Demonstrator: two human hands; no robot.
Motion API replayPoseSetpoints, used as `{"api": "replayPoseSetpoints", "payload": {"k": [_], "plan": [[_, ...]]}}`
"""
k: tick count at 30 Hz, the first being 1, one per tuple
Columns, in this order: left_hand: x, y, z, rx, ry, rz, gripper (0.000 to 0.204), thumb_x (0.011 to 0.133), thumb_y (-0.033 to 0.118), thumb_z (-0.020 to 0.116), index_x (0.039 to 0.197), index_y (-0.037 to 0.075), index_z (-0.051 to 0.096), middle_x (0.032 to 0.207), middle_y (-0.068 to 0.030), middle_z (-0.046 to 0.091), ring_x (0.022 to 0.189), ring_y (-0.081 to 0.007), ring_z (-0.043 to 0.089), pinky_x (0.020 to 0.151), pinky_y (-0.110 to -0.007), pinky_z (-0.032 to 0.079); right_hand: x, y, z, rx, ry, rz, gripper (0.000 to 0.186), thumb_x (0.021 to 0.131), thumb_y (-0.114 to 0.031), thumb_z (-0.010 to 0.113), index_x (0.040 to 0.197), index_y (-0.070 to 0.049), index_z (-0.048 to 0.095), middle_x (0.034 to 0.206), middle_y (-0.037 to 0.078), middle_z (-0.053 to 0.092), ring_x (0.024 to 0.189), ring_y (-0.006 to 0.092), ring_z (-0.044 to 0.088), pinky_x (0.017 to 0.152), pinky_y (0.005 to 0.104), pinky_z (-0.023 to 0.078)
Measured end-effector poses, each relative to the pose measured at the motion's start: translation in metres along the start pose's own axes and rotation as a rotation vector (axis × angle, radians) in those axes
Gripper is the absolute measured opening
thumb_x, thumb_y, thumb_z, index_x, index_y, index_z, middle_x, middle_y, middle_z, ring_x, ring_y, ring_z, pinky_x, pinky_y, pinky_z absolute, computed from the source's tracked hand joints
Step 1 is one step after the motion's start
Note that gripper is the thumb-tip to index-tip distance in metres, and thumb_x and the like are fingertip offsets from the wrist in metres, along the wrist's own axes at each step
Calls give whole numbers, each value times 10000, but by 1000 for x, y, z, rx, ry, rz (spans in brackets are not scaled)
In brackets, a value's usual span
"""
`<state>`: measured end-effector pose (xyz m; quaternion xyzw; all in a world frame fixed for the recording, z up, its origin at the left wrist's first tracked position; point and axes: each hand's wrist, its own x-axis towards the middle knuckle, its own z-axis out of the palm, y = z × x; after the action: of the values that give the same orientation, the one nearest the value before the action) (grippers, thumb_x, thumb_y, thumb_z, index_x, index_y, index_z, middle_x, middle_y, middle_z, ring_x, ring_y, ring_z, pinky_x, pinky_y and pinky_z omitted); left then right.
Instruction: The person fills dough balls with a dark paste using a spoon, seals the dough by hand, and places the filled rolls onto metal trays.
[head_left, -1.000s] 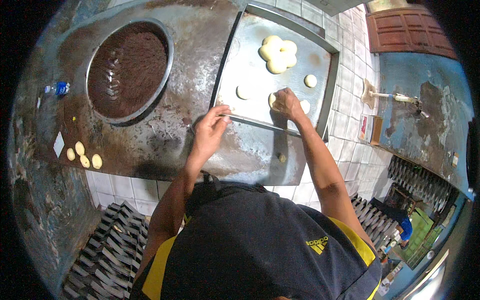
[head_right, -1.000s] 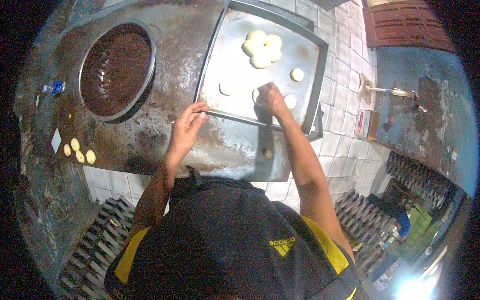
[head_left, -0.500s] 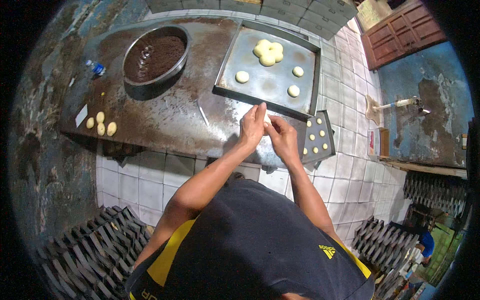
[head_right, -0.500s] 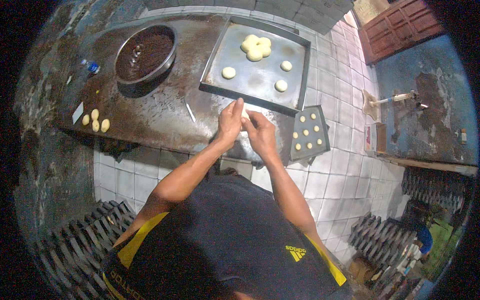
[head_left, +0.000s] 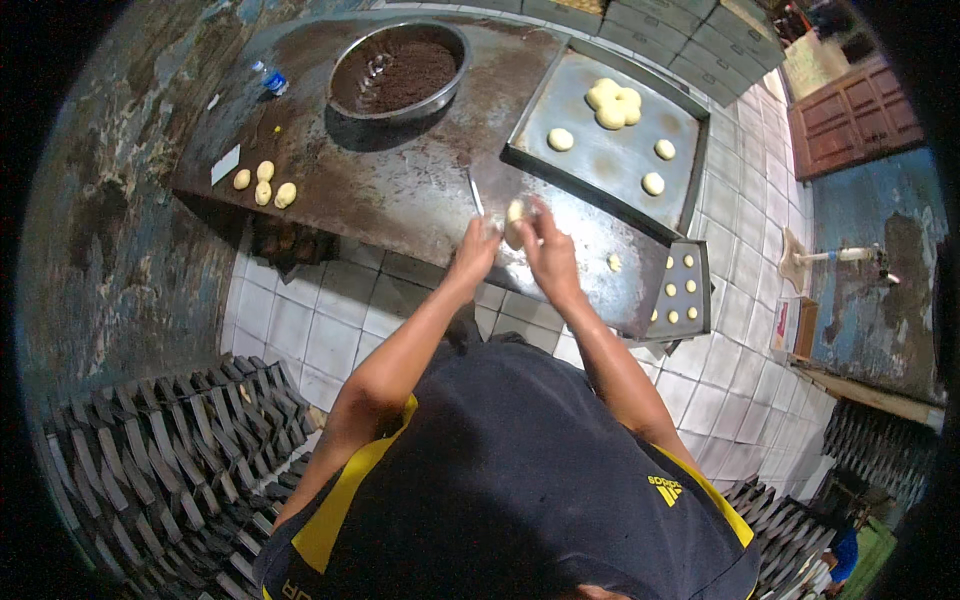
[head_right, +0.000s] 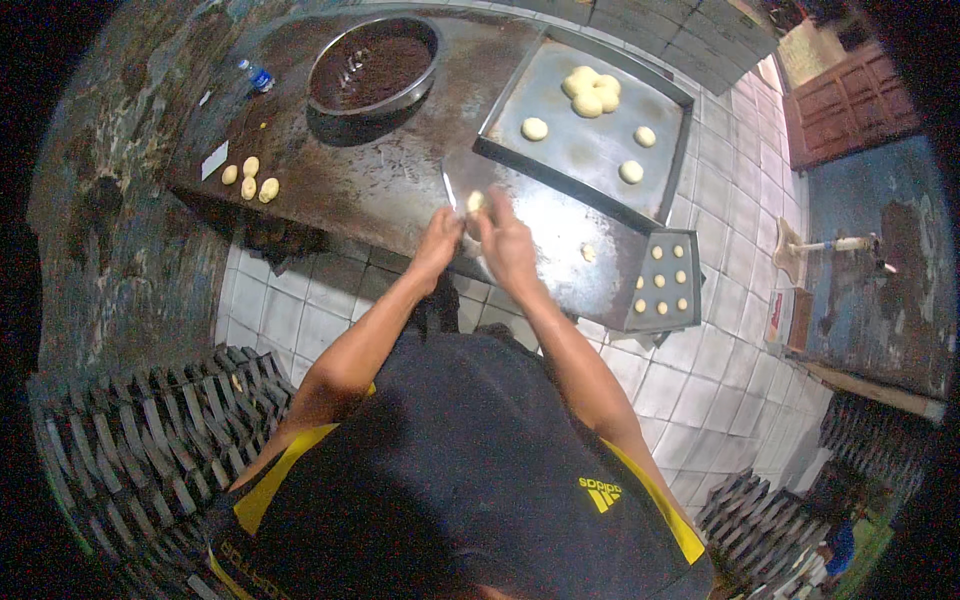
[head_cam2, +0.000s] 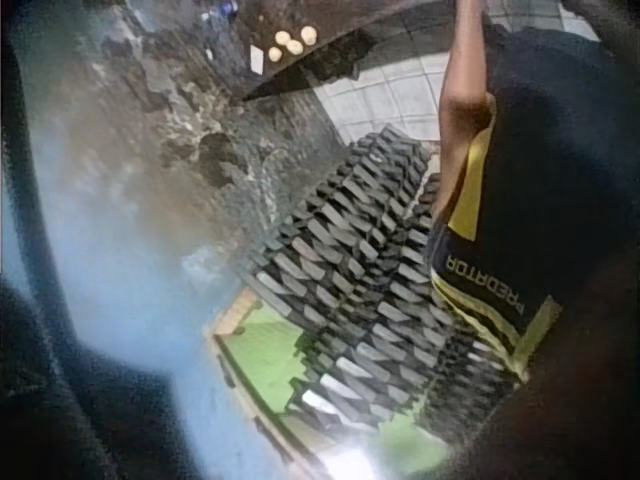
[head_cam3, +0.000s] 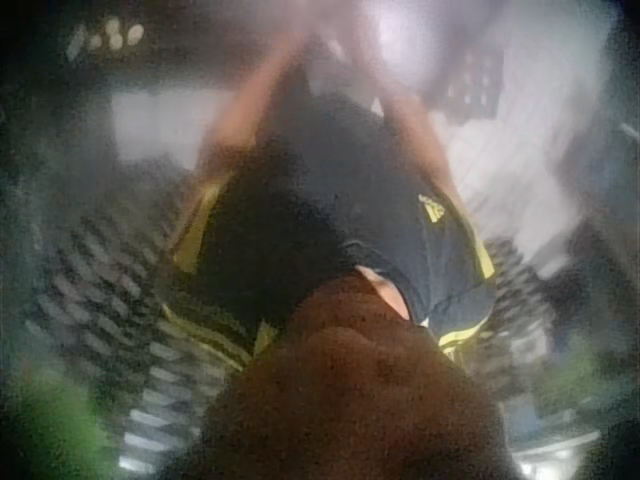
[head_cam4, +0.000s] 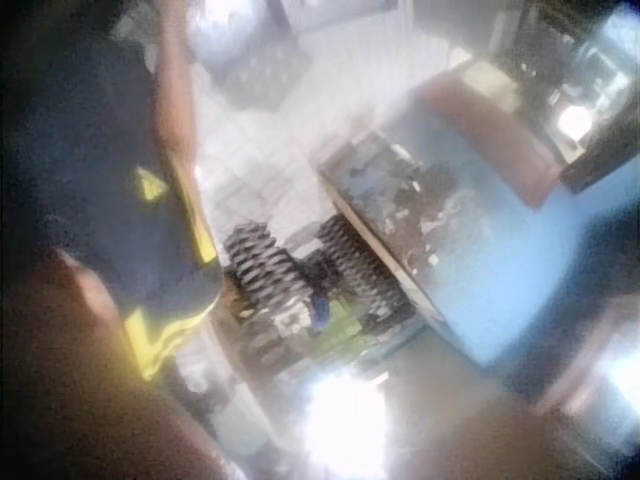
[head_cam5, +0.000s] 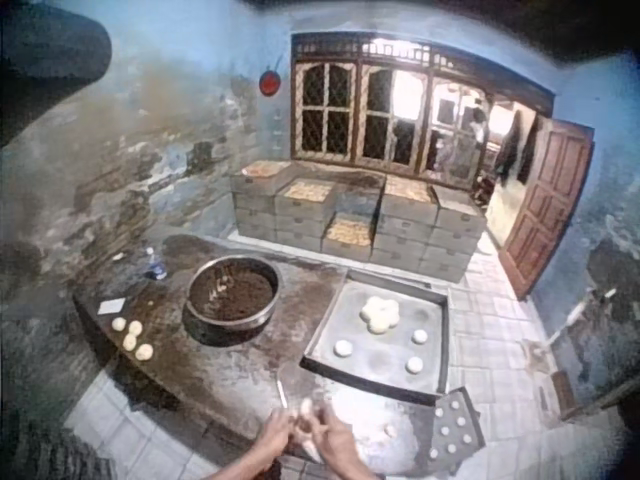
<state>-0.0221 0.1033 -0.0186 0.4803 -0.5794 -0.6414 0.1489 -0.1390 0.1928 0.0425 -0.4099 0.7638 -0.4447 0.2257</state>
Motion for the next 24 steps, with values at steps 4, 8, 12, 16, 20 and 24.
{"api": "replayPoseSetpoints", "payload": {"k": [4, 8, 12, 16, 20, 24], "plan": [[5, -46, -33, -180, -178, -147, 439, 1050, 237, 492, 1455, 68, 476, 1339, -69, 590, 1184, -169, 582, 989, -344, 470, 21, -7, 55, -517, -39, -767, 246, 941, -214, 663, 1100, -26, 673, 954, 203, 692, 881, 419, 664, 835, 466, 545], [42, -44, -79, -540, -242, -99, 402, 1037, 120, 488, 1434, 62, 503, 1319, -39, 600, 1180, -124, 580, 991, -295, 472, 90, 21, 101, -97, -18, -318, 224, 950, -236, 663, 988, -17, 690, 879, 201, 663, 840, 422, 636, 799, 486, 526], [86, 0, -141, -873, -276, 11, 549, 949, 29, 608, 1474, 11, 448, 1342, -63, 602, 1200, -156, 594, 1070, -315, 456, 157, 83, 150, -758, -251, 28, 333, 1011, -330, 512, 1059, -26, 640, 1032, 225, 673, 920, 401, 674, 764, 505, 539], [110, 41, -215, -992, -264, 65, 809, 769, -99, 680, 1513, 10, 382, 1347, -93, 593, 1264, -195, 560, 1119, -344, 406, 177, 80, 174, -389, -477, -11, 401, 1028, -357, 427, 1099, -22, 636, 1058, 249, 665, 987, 457, 641, 807, 512, 529], [133, 60, -271, -1107, -139, 112, 820, 674, -66, 768, 1430, 30, 464, 1366, -142, 586, 1302, -247, 541, 1137, -385, 386, 239, -19, 160, -362, -565, -90, 277, 914, -128, 617, 1156, 4, 643, 1046, 277, 666, 985, 474, 645, 847, 505, 531], [159, 65, -316, -980, -107, 222, 650, 718, 19, 798, 1306, 88, 529, 1321, -136, 613, 1302, -290, 548, 1116, -425, 417, 335, -93, 186, -704, -699, -172, 185, 833, -118, 646, 973, -17, 712, 904, 257, 698, 851, 424, 698, 742, 505, 563]]}}
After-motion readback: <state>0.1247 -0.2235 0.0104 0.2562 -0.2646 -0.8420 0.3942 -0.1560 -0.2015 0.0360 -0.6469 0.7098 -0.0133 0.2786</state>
